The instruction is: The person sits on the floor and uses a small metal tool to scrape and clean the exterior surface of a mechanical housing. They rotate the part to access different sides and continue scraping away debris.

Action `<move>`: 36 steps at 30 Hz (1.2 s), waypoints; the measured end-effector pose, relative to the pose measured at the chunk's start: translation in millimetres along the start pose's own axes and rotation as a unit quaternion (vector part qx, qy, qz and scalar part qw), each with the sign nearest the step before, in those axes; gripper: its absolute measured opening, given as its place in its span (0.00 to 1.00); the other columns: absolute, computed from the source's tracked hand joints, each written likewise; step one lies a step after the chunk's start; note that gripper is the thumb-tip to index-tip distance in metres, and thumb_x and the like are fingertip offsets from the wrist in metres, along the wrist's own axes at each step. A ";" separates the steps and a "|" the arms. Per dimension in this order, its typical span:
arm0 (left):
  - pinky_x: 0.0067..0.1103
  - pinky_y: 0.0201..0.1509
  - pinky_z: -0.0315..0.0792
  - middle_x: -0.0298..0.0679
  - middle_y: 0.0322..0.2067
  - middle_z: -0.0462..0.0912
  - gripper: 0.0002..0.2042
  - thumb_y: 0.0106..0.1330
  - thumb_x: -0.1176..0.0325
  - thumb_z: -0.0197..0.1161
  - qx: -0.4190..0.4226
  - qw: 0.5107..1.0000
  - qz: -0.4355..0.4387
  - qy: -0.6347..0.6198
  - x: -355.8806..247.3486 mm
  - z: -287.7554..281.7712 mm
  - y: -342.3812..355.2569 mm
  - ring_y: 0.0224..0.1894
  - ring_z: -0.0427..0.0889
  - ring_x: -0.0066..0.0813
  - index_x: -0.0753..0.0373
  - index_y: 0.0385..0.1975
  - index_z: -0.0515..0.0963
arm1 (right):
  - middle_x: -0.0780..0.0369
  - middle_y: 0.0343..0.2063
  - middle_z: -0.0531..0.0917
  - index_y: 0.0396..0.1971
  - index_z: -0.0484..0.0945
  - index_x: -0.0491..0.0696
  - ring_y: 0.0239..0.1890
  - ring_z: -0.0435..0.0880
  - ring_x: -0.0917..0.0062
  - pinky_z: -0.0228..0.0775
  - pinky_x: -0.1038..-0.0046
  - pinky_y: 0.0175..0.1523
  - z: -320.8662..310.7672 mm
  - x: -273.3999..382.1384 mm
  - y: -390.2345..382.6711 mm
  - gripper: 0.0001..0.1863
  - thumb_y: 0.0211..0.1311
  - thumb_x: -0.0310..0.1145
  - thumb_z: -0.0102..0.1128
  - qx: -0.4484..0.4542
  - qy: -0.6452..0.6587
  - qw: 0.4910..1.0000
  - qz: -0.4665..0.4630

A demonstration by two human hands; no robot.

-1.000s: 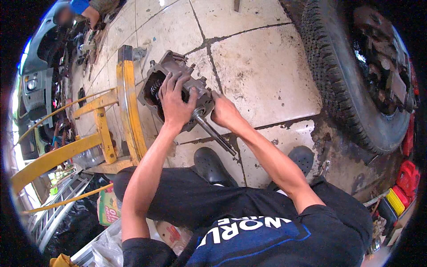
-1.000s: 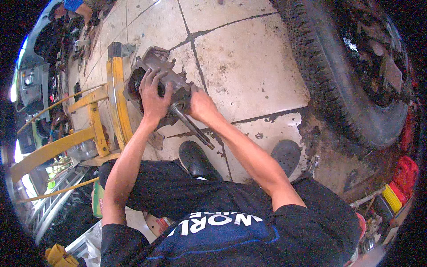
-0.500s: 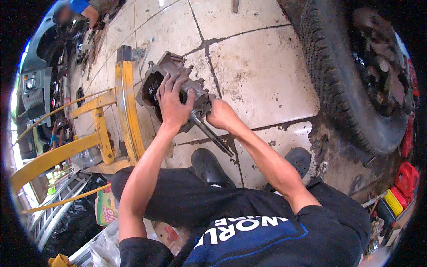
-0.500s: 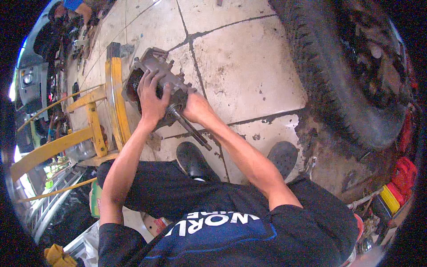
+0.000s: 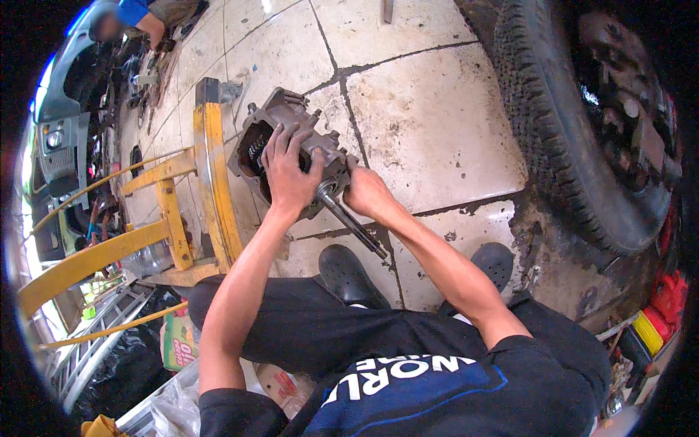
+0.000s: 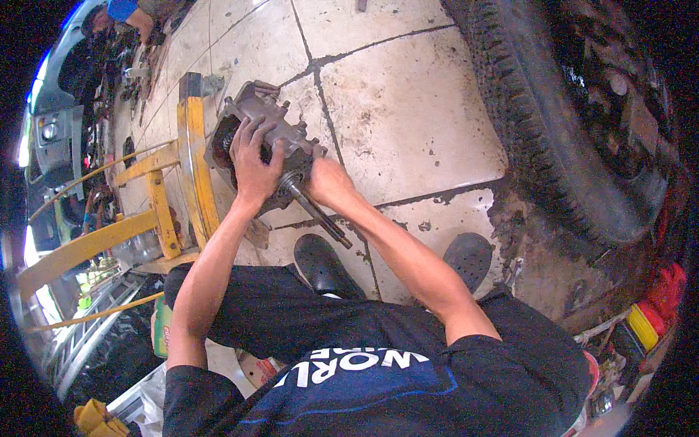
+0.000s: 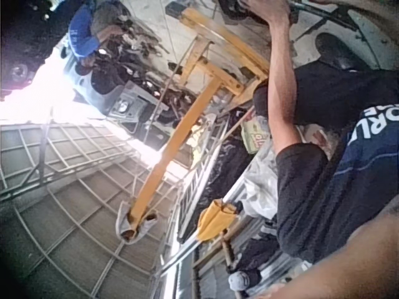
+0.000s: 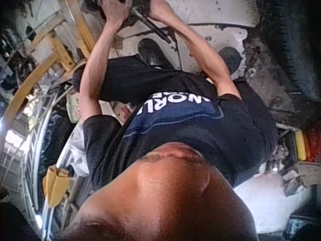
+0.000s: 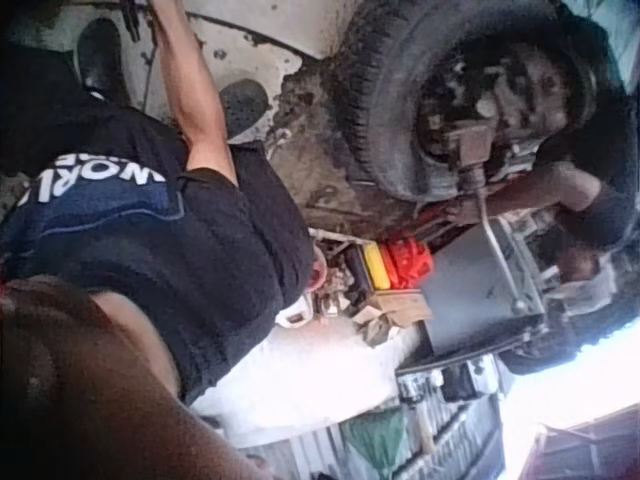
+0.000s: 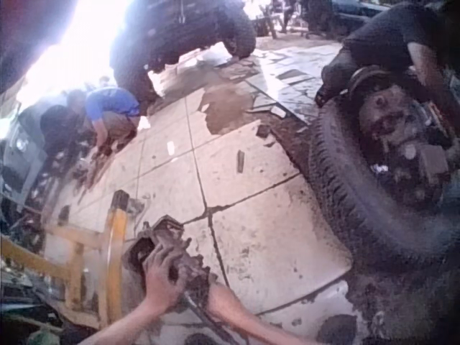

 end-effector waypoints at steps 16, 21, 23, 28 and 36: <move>0.43 0.72 0.54 0.44 0.60 0.75 0.18 0.62 0.61 0.64 0.003 1.000 -0.003 -0.005 -2.6 -0.9 1.8 0.70 0.64 0.50 0.57 0.51 0.80 | 0.39 0.36 0.82 0.60 0.64 0.32 0.41 0.83 0.43 0.75 0.48 0.47 2.8 -11.9 1.1 0.32 0.51 0.22 0.55 -0.034 -0.026 0.999 -0.028; 0.42 0.72 0.54 0.44 0.60 0.75 0.18 0.62 0.61 0.64 0.002 1.000 -0.002 -0.002 -4.5 0.0 1.8 0.70 0.63 0.50 0.57 0.52 0.80 | 0.43 0.34 0.81 0.60 0.65 0.35 0.40 0.82 0.44 0.74 0.48 0.45 11.3 -10.0 1.0 0.30 0.53 0.21 0.54 0.015 -0.073 0.997 -0.001; 0.42 0.72 0.54 0.44 0.60 0.75 0.18 0.62 0.61 0.64 0.006 1.000 -0.002 0.001 -3.6 -1.5 1.8 0.70 0.63 0.50 0.57 0.52 0.80 | 0.42 0.36 0.82 0.60 0.67 0.37 0.41 0.83 0.45 0.75 0.49 0.46 -0.5 -19.6 3.6 0.30 0.53 0.21 0.55 -0.049 -0.025 0.998 -0.034; 0.42 0.72 0.54 0.45 0.60 0.75 0.18 0.62 0.61 0.64 -0.004 1.000 0.004 -0.002 -4.3 -1.5 2.1 0.70 0.64 0.50 0.57 0.52 0.79 | 0.42 0.36 0.82 0.60 0.67 0.36 0.42 0.83 0.46 0.75 0.49 0.45 4.8 -6.9 -3.3 0.30 0.53 0.20 0.55 -0.014 -0.067 0.998 -0.015; 0.43 0.72 0.54 0.44 0.60 0.75 0.18 0.63 0.61 0.64 0.004 1.000 0.003 -0.004 -3.3 -0.7 0.6 0.70 0.63 0.50 0.57 0.52 0.79 | 0.43 0.35 0.84 0.59 0.68 0.36 0.41 0.84 0.46 0.77 0.50 0.46 -3.3 -11.0 1.7 0.29 0.55 0.26 0.60 -0.023 -0.041 0.998 -0.036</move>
Point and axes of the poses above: each hand's wrist, its own y-axis towards the middle knuckle, its own z-axis out of the palm, x = y × z, the point moved 1 cm from there along y, towards the middle knuckle
